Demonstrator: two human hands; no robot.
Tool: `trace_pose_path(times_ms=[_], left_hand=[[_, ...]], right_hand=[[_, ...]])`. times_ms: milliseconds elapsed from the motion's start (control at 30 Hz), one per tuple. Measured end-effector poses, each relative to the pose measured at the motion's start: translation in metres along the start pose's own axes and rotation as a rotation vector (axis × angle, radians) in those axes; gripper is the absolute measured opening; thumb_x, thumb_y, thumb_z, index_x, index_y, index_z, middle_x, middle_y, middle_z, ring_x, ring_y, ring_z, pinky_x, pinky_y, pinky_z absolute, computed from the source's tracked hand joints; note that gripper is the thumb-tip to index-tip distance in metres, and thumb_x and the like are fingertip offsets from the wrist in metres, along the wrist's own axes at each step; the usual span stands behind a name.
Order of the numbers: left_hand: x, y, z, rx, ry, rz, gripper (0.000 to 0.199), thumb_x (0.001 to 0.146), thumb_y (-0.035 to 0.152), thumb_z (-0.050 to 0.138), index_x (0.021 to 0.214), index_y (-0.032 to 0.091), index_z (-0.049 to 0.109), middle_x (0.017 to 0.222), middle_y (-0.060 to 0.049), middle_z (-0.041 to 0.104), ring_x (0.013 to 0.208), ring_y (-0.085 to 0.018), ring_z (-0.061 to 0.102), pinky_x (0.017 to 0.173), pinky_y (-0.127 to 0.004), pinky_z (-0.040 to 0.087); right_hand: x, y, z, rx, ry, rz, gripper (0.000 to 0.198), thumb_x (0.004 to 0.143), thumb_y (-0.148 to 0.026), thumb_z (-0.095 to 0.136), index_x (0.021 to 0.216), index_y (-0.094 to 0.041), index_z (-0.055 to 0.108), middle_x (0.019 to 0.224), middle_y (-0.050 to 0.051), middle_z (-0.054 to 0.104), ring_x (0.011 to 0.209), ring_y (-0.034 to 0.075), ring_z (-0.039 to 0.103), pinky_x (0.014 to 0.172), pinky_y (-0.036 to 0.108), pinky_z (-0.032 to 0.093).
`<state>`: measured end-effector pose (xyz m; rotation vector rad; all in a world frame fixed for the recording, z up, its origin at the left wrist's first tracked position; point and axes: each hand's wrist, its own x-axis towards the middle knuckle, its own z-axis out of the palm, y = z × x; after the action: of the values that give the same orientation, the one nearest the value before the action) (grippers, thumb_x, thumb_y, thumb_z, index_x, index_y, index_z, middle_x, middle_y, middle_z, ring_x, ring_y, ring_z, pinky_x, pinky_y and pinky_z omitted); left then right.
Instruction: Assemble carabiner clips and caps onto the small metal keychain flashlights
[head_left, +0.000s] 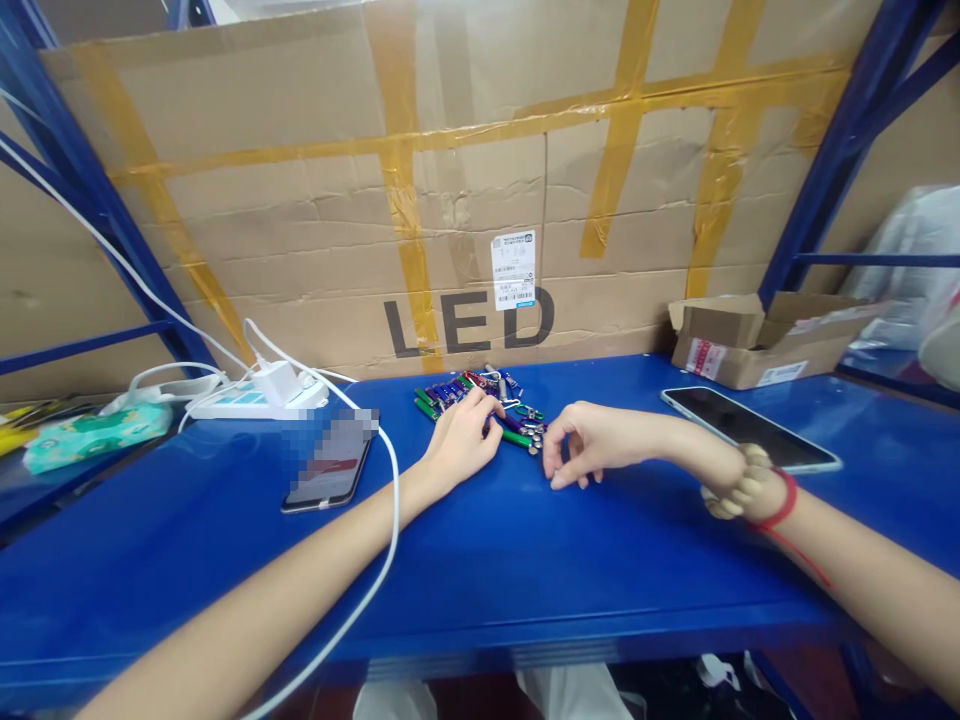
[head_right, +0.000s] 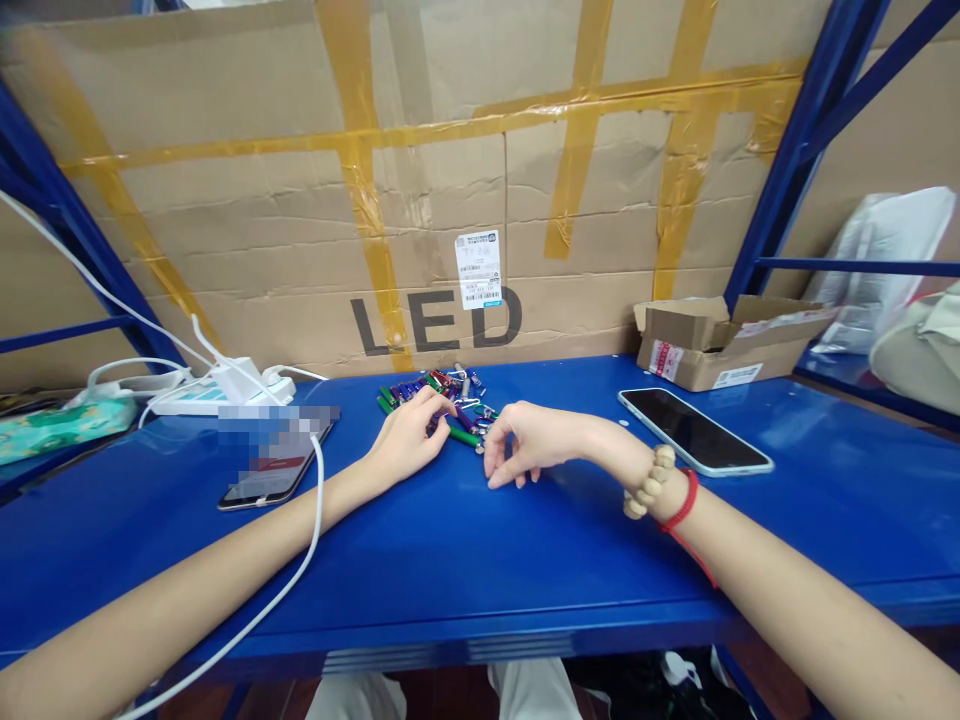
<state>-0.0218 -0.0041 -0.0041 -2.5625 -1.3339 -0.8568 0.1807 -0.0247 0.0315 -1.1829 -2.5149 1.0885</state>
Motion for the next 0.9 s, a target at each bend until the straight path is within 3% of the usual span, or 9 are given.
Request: trace_pose_path(times_ms=[133,233,500,667,900], left_hand=[[0.001,-0.004,0.002,0.090,0.051,-0.129,0.020,0.078,0.013,0.040,0.092,0.019,0.052,0.095,-0.005,0.055,0.090,-0.019,0.053,0.081,-0.031,0.044],[0.000,-0.003,0.002,0.184,0.035,-0.254,0.020,0.080,0.017,0.040,0.097,0.015,0.051,0.100,-0.010,0.053,0.096,-0.024,0.050,0.083,-0.038,0.042],[-0.005,0.001,0.007,0.274,0.000,-0.402,0.035,0.085,0.032,0.037,0.109,0.010,0.049,0.119,-0.021,0.048,0.109,-0.034,0.044,0.087,-0.051,0.037],[-0.007,0.000,0.010,0.269,-0.002,-0.431,0.041,0.084,0.034,0.039,0.115,0.009,0.047,0.125,-0.022,0.046,0.115,-0.037,0.040,0.092,-0.054,0.033],[-0.007,0.001,0.006,0.179,-0.044,-0.465,0.046,0.083,0.034,0.040,0.119,0.006,0.044,0.124,-0.021,0.045,0.117,-0.034,0.040,0.098,-0.047,0.031]], right_hand=[[0.010,0.004,0.002,-0.324,0.319,-0.027,0.015,0.071,-0.038,0.064,0.072,-0.024,0.069,0.072,-0.002,0.070,0.054,0.010,0.060,0.047,0.019,0.040],[0.015,0.011,0.003,-0.464,0.470,0.019,0.012,0.073,-0.038,0.063,0.073,-0.027,0.069,0.073,-0.004,0.070,0.065,0.013,0.063,0.048,0.020,0.036],[0.022,0.021,0.006,-0.468,0.554,0.028,0.016,0.075,-0.036,0.061,0.090,-0.030,0.065,0.084,-0.005,0.069,0.065,0.013,0.062,0.052,0.021,0.037],[0.022,0.012,0.008,-0.475,0.644,0.053,0.024,0.080,-0.046,0.053,0.090,-0.029,0.065,0.088,-0.002,0.069,0.066,0.015,0.062,0.050,0.023,0.038],[0.025,0.004,0.020,-0.483,0.653,0.022,0.031,0.085,-0.046,0.042,0.082,-0.027,0.066,0.086,0.000,0.070,0.069,0.018,0.063,0.055,0.027,0.042]])
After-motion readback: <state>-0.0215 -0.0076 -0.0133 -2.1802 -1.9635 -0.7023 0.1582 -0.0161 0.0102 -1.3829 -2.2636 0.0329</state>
